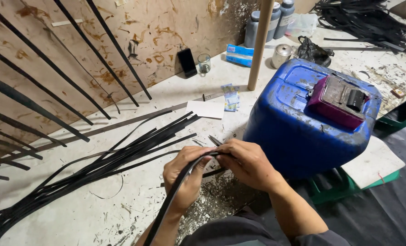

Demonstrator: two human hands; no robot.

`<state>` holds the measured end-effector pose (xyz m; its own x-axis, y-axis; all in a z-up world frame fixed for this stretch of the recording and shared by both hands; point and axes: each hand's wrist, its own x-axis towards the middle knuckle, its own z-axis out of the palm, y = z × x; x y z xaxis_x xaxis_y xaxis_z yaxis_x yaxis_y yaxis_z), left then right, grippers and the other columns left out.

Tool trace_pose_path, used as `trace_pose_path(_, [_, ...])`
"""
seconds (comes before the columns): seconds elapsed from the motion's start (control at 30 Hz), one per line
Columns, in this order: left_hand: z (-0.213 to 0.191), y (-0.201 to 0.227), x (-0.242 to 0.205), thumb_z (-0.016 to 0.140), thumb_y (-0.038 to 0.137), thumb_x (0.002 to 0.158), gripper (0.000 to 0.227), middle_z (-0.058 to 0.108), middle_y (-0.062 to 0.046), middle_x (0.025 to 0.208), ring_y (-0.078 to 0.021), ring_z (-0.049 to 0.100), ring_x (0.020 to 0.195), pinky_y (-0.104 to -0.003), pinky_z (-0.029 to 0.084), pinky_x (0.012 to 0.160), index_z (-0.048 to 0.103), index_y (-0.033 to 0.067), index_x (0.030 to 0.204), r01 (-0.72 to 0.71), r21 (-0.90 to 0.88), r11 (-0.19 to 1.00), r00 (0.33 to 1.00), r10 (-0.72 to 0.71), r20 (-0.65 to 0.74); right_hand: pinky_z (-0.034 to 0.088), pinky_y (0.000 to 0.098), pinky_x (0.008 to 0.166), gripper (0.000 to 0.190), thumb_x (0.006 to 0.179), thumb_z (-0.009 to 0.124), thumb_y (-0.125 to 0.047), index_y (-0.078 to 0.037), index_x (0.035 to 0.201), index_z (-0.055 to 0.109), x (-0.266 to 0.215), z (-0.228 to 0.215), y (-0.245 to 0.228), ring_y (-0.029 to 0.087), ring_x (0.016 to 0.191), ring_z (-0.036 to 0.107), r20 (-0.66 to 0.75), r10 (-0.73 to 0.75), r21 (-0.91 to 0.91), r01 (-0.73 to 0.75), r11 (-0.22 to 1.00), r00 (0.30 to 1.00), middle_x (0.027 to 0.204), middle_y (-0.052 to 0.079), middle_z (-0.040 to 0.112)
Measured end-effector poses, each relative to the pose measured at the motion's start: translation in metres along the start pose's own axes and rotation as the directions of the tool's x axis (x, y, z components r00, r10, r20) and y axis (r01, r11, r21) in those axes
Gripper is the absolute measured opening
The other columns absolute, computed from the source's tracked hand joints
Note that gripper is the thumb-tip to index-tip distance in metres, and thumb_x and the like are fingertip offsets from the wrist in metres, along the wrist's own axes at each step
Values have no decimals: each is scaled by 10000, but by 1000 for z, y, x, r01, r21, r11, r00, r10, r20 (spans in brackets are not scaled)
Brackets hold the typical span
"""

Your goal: The person applies a finish to long leather strips by pulling them through a dye applicator machine and then hangs them on a wire using clothespins to dry.

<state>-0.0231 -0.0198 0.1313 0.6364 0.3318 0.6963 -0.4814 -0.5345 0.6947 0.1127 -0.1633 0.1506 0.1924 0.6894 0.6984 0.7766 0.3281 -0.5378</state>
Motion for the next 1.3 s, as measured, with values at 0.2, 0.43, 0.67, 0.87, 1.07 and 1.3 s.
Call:
trace_pose_path(0.2, [-2,11,-1,657,58,1024,184,726,-182,1104,-301,774,1032,-305,713,963,663,-15,1193,39,-238,971,998,-51,-44,446,352,600,86,975,678,-82,-18,981,621,-28,-16,16,259,639,558,25,132,-160,-126,979,991,761,80,597])
trace_pose_path(0.43, [10,13,6,660,-39,947,95,772,-205,911,-303,763,789,-366,622,722,739,-30,1000,-80,-202,976,991,56,-120,586,398,649,80,924,729,-59,-11,986,711,-34,-12,17,351,755,709,-165,-68,-266,22,964,984,884,141,714])
trace_pose_path(0.67, [43,31,22,725,11,921,112,756,-206,966,-255,723,836,-359,613,739,714,-49,1015,-58,-342,938,993,18,-120,581,424,634,170,985,589,-89,27,1049,695,-39,-10,19,371,724,705,-187,-57,-228,13,973,981,917,152,732])
trace_pose_path(0.87, [39,-3,22,669,-3,968,136,736,-197,1020,-304,722,939,-389,594,878,697,-29,1098,-125,-331,935,986,81,-145,580,441,657,174,962,579,-6,39,1087,690,-48,-20,27,394,766,712,-240,18,-231,-76,970,971,928,158,733])
trace_pose_path(1.07, [57,19,47,733,25,920,154,737,-173,1038,-292,731,993,-384,570,940,723,-25,1065,-87,-358,930,996,72,-54,564,393,596,192,988,535,-23,30,1094,686,-39,-19,24,357,678,679,-287,65,-188,-123,974,956,872,133,695])
trace_pose_path(1.3, [87,4,58,738,37,936,237,738,-175,1068,-272,724,987,-366,571,869,686,-27,1158,-52,-369,928,998,64,20,505,311,501,156,1038,523,-42,-33,1026,678,-41,-35,24,228,532,591,-354,149,-188,-226,956,923,712,48,593])
